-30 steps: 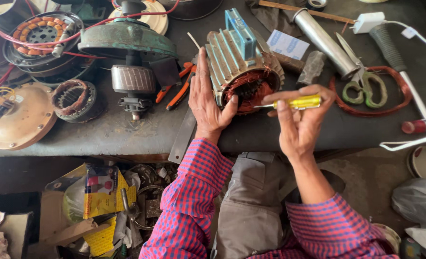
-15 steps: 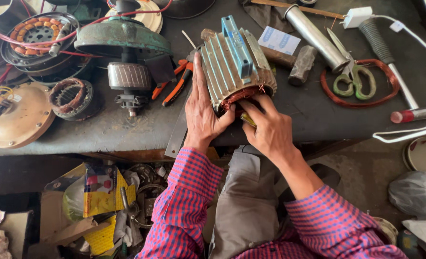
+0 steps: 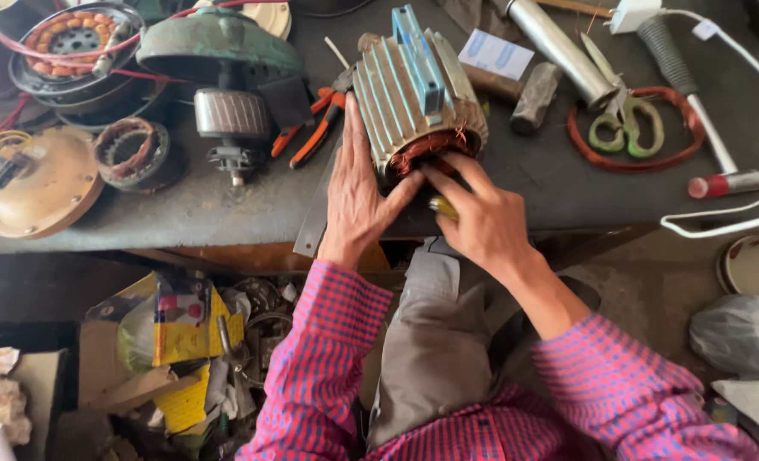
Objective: The person works on a disassembled electric motor stator, using a screwdriver and a rubber mallet to adjust and compact the copper windings. They also use a metal bar and a cylindrical tool to press and align the coils inside the stator.
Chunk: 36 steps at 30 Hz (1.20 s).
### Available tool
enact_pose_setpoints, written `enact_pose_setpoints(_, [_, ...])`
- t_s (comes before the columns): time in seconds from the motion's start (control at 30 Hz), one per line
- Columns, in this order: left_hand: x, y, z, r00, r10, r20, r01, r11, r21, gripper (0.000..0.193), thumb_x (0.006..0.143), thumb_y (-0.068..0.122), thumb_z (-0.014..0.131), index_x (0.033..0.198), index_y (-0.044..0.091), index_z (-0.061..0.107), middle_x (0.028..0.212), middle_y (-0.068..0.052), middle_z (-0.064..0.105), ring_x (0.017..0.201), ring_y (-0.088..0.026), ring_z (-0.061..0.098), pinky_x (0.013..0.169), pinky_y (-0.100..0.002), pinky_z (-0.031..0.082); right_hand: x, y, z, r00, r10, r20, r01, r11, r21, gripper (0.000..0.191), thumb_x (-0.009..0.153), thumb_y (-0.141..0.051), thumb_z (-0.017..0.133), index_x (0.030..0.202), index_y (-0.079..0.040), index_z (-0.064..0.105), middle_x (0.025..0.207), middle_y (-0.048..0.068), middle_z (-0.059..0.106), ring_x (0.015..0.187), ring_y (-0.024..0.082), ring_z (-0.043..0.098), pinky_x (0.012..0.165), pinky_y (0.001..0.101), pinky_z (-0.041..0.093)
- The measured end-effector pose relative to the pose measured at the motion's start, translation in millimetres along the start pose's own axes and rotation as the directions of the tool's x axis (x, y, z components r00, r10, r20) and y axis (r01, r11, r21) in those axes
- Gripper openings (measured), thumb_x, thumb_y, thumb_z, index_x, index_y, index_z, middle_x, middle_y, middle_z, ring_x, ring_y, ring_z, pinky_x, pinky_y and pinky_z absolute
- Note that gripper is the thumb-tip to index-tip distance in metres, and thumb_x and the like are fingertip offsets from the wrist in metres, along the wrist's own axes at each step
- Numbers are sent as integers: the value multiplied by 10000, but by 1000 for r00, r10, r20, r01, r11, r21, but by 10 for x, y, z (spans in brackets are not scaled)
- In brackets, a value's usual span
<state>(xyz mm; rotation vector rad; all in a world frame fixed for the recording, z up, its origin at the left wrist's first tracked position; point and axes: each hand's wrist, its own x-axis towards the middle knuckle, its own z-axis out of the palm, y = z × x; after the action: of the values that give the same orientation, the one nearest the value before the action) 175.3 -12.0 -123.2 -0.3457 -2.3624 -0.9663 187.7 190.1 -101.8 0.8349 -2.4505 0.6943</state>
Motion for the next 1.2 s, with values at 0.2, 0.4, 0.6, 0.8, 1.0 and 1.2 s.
enact_pose_setpoints(0.2, [-427,51,-195,972,-233,-43,223,838,497,958,809,386,800,1549,-2,330,1535,-264,405,1243,-439,497,1036,-492,403,-476,93,-217,975,186,-121,-143,944,297,349,893,12,640,1222,-73,722,1339,114,674,1058,266,728,841,331,587])
enact_pose_setpoints(0.4, [-558,-49,-267,942,-334,-12,291,801,523,805,861,194,736,1563,5,391,1282,-219,543,1077,-391,603,899,-453,527,-784,204,-274,959,267,-92,-223,915,337,287,904,10,643,1170,-57,728,1285,110,702,1074,271,728,885,331,569])
enact_pose_setpoints(0.6, [-671,145,-298,859,-509,54,422,765,486,840,805,207,691,1519,-69,346,1187,-254,591,901,-435,666,777,-505,547,-1029,238,-363,965,253,-67,-213,906,365,277,886,4,648,1146,-50,727,1265,122,705,1078,297,721,901,350,559])
enact_pose_setpoints(0.8, [-1016,445,-500,786,-616,40,570,749,337,801,782,232,714,1483,-40,437,1009,-240,698,919,-399,691,823,-479,546,-1221,282,-415,961,277,-6,-250,878,408,241,897,-30,657,1126,-44,730,1107,129,738,970,281,739,835,340,568])
enact_pose_setpoints(1.0, [-1644,596,-518,567,-774,283,804,444,-395,590,803,125,744,1352,6,564,912,-79,757,798,-174,693,712,-319,557,-1246,292,-437,954,286,87,-293,836,465,234,906,-73,650,1124,-45,729,957,76,784,762,204,747,689,307,567])
enact_pose_setpoints(1.2, [-2300,891,-387,493,-644,585,596,-239,-766,268,896,70,717,1125,-18,610,842,-118,688,684,-193,656,579,-329,535,-1077,407,-606,922,356,150,-385,813,436,309,929,-131,652,1229,-70,698,917,64,805,709,160,717,651,310,552])
